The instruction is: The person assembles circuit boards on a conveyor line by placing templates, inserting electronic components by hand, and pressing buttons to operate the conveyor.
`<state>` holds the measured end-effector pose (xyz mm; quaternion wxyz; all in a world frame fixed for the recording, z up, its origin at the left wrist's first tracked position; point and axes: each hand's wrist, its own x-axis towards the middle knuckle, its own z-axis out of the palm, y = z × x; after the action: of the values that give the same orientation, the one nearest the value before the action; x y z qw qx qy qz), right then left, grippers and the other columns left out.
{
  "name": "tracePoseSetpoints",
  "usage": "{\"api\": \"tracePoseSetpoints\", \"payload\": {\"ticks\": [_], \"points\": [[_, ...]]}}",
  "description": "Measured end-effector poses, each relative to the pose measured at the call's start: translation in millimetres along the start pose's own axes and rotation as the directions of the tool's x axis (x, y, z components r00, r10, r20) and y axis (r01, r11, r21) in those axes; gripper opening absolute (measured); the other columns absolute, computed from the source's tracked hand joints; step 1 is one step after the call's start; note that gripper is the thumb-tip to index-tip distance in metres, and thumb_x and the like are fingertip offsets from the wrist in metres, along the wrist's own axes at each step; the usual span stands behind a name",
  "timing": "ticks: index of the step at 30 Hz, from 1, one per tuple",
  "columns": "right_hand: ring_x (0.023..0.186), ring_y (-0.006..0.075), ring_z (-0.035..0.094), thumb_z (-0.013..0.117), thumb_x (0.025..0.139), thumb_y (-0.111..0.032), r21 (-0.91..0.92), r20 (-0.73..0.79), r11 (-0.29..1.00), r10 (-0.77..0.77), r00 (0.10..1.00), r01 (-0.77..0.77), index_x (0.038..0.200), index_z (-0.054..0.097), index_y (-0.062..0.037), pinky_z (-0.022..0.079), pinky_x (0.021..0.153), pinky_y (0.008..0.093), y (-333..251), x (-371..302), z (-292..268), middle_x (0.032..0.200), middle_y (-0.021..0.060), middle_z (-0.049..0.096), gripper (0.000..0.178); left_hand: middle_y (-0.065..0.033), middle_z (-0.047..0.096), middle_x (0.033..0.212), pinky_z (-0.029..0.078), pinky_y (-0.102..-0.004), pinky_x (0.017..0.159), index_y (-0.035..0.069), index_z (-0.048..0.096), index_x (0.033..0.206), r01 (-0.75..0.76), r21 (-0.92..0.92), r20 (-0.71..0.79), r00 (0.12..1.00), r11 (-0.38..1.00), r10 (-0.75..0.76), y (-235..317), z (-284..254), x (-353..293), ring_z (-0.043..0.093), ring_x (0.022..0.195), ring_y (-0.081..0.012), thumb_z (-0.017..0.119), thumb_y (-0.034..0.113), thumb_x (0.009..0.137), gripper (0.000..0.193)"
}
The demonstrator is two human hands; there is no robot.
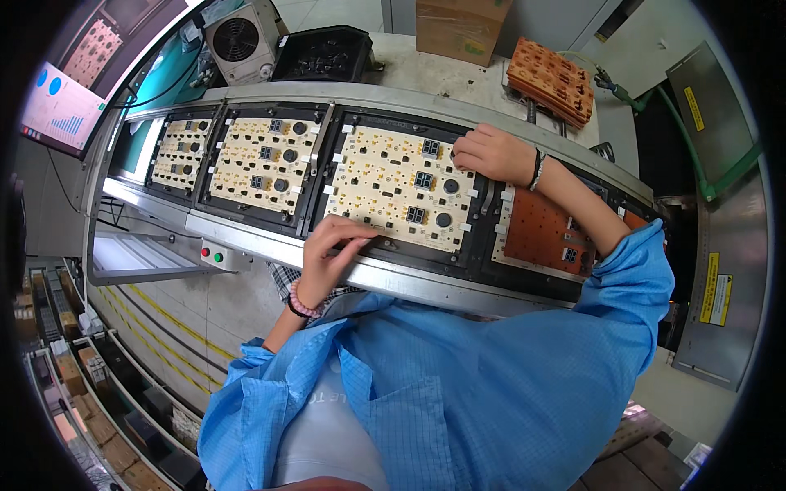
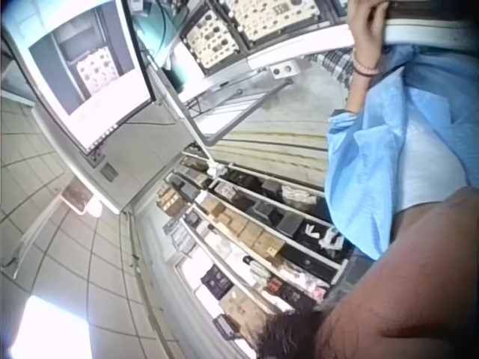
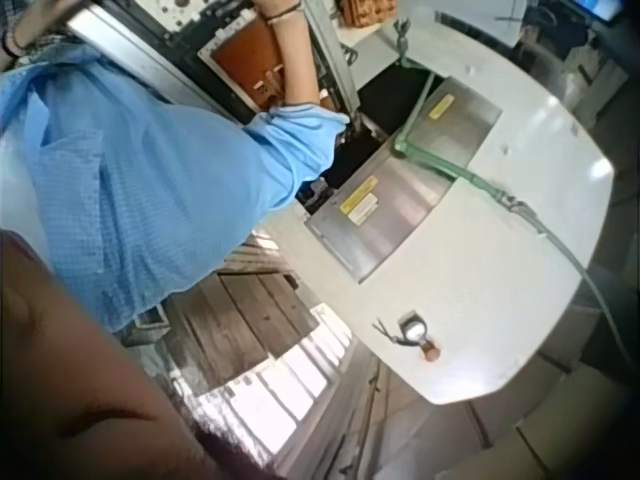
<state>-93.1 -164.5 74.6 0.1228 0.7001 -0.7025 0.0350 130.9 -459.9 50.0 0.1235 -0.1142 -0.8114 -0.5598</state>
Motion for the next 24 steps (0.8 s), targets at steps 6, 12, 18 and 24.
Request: {"api": "tracePoseSetpoints", "payload": {"ticks": [6,12,18,24], "points": [[0.086,0.0228,0.061,0.066,0.088,-0.021,0.069,0.065,0.997,-0.029,0.997,0.025,0.102,0.062,-0.0089,0.048,0.077,0.0337,8,8,1,0.099,0.0054,0.061,0.019,-0.0091,0.070,0.101,0.053,-0.0285,0.076,0.005,0.074,0.101,-0.017,0.034,0.063,0.998,0.999,0.015,-20,-40,-1,0.067,0.092,-0.0203,0.073,0.001,0.085,0.017],[0.086,0.0337,0.064,0.059,0.096,-0.027,0.203,0.168,0.913,0.324,0.931,-0.355,0.113,0.064,-0.0095,0.052,0.076,0.0406,43,53,-13,0.091,0.0130,0.065,0.025,-0.0104,0.070,0.102,0.054,-0.0333,0.081,0.003,0.069,0.101,-0.113,0.030,0.009,0.994,0.993,0.113,-20,-45,0,0.067,0.094,-0.0264,0.073,0.000,0.083,0.018],[0.098,0.0329,0.061,0.060,0.092,-0.017,0.039,-0.130,0.954,0.301,0.945,-0.298,0.113,0.064,-0.0104,0.048,0.084,0.0428,117,170,58,0.101,0.0112,0.064,0.022,-0.0125,0.068,0.098,0.053,-0.0349,0.077,0.002,0.067,0.104,-0.176,0.113,0.000,0.984,0.978,0.177,-21,-48,-4,0.066,0.089,-0.0291,0.071,0.001,0.085,0.020],[0.099,0.0308,0.062,0.071,0.083,-0.015,-0.108,0.284,0.933,0.361,0.888,-0.344,0.106,0.067,-0.0123,0.050,0.082,0.0414,167,262,120,0.101,0.0102,0.066,0.023,-0.0118,0.068,0.099,0.053,-0.0340,0.076,0.002,0.067,0.104,-0.228,0.118,-0.035,0.972,0.966,0.234,-29,-51,-5,0.066,0.089,-0.0279,0.072,-0.001,0.085,0.020]]}}
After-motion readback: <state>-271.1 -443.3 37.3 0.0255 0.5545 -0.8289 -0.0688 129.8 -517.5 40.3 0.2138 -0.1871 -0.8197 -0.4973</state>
